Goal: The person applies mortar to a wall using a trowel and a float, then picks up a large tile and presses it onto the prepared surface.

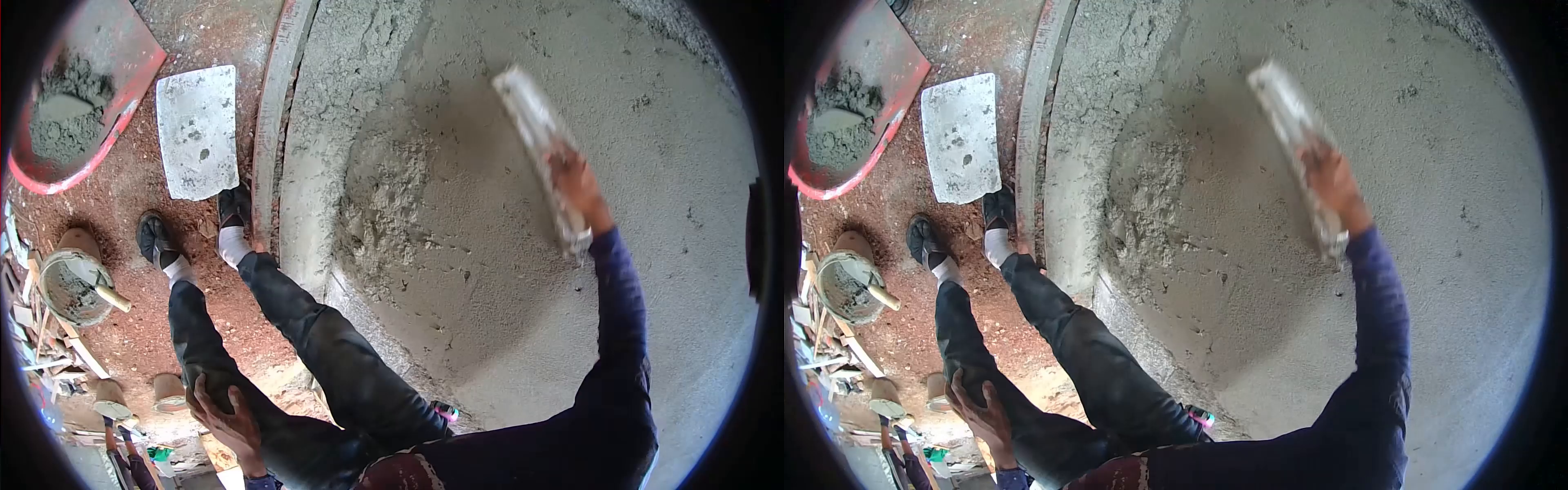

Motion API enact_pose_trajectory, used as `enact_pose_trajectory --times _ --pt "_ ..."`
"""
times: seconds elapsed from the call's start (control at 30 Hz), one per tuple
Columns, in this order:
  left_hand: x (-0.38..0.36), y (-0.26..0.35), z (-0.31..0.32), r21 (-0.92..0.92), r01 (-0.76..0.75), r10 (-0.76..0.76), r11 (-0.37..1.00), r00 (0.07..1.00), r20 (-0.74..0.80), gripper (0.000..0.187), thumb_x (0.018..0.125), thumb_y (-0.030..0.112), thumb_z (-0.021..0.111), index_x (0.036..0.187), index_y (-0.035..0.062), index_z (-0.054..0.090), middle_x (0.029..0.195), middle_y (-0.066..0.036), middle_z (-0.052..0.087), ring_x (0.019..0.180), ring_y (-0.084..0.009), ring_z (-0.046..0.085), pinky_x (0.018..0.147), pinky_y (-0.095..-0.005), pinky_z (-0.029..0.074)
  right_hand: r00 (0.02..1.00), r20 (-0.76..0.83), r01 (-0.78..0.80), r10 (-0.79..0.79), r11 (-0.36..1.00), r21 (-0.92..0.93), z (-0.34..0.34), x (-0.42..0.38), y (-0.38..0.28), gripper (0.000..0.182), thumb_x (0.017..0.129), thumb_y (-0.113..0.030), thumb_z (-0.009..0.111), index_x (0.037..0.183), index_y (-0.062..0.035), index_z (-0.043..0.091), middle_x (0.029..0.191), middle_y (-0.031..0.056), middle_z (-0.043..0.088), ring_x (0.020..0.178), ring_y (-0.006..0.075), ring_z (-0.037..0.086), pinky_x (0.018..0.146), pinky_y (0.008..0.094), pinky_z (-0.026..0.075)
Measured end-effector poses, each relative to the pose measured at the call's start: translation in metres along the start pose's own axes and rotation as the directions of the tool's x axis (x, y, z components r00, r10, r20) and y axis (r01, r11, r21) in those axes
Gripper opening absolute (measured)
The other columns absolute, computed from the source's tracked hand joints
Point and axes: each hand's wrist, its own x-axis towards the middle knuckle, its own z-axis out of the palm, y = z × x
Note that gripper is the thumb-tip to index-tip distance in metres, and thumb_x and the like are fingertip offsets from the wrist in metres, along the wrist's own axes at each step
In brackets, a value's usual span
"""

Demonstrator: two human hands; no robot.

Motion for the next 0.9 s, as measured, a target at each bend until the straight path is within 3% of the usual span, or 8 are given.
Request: enact_pose_trajectory --times 0.03,0.2,0.4,0.57,0.63,0.73,0.83,0.9 --pt "0.004 -0.001 0.0 0.011 -0.006 0.006 1.0 1.0 -0.003 0.049 0.086 0.032 0.06 0.126 0.0054 0.049 0.129 -0.024 0.043 0.12 -0.0424 0.04 0.101 -0.0516 0.032 0.998 -0.041 -0.052 0.037 0.869 -0.491 -0.018 0.029 -0.009 0.04 0.091 -0.018 0.055 0.13 -0.0084 0.051 0.13 0.0151 0.053 0.112 0.0213 0.056 0.088 0.0326 0.053" --pt "0.011 0.003 -0.007 0.065 -0.082 0.082 0.994 0.997 -0.004 0.046 0.086 0.024 0.059 0.125 0.0036 0.049 0.126 -0.024 0.044 0.118 -0.0427 0.041 0.1 -0.0519 0.033 0.925 0.061 -0.335 0.376 0.726 0.6 0.065 0.184 -0.026 0.039 0.095 -0.023 0.048 0.131 -0.0072 0.047 0.112 0.0159 0.059 0.094 0.0201 0.061 0.078 0.0346 0.053" --pt "0.006 -0.006 -0.01 0.009 -0.069 0.069 0.998 0.998 0.008 0.049 0.086 0.029 0.06 0.127 0.0049 0.049 0.129 -0.024 0.043 0.12 -0.042 0.041 0.1 -0.0517 0.033 0.866 0.225 -0.44 0.446 0.894 -0.079 0.176 0.042 -0.087 0.047 0.096 -0.021 0.042 0.141 -0.0075 0.037 0.116 0.0195 0.058 0.096 0.0199 0.061 0.084 0.0305 0.052" --pt "0.003 -0.009 -0.005 -0.03 -0.06 0.061 0.998 0.998 0.017 0.049 0.086 0.029 0.061 0.127 0.0063 0.049 0.127 -0.023 0.043 0.119 -0.0414 0.041 0.101 -0.051 0.033 0.91 0.096 -0.247 0.404 0.34 0.907 0.103 -0.047 -0.053 0.049 0.095 -0.025 0.05 0.139 -0.0077 0.04 0.125 0.0194 0.056 0.106 0.0236 0.06 0.089 0.0323 0.05" --pt "0.002 -0.01 -0.005 -0.024 -0.055 0.056 0.998 0.998 0.024 0.049 0.086 0.028 0.061 0.127 0.006 0.049 0.128 -0.023 0.043 0.119 -0.0412 0.041 0.101 -0.051 0.033 0.986 -0.15 -0.067 0.069 0.998 0.018 0.086 -0.011 0.0 0.04 0.094 -0.028 0.052 0.129 -0.0088 0.051 0.115 0.0167 0.061 0.095 0.0258 0.063 0.084 0.0349 0.052" --pt "0.002 -0.009 -0.005 0.003 -0.048 0.048 0.999 0.999 0.017 0.048 0.087 0.03 0.06 0.126 0.005 0.049 0.127 -0.023 0.044 0.119 -0.0402 0.042 0.101 -0.0498 0.032 0.958 -0.101 0.167 -0.269 0.809 -0.564 0.109 0.115 0.037 0.033 0.094 -0.031 0.05 0.11 -0.0058 0.062 0.092 0.0153 0.066 0.079 0.0271 0.064 0.072 0.0387 0.053" --pt "0.002 -0.004 -0.007 0.018 -0.04 0.04 0.999 0.999 0.02 0.048 0.088 0.032 0.059 0.126 0.0042 0.049 0.126 -0.021 0.046 0.12 -0.0392 0.042 0.102 -0.0483 0.032 0.931 -0.063 -0.319 0.36 0.884 0.341 0.168 0.17 -0.022 0.035 0.093 -0.031 0.048 0.103 -0.0011 0.063 0.077 0.0138 0.066 0.069 0.0251 0.064 0.057 0.0441 0.052" --pt "0.0 -0.005 -0.005 0.024 -0.029 0.029 0.999 0.999 0.035 0.048 0.088 0.032 0.059 0.127 0.0042 0.049 0.126 -0.021 0.046 0.121 -0.039 0.042 0.103 -0.048 0.032 0.836 0.084 -0.526 0.543 0.747 0.407 0.205 0.15 -0.066 0.038 0.091 -0.033 0.05 0.105 0.0007 0.061 0.078 0.0134 0.066 0.065 0.0239 0.064 0.051 0.0434 0.051"
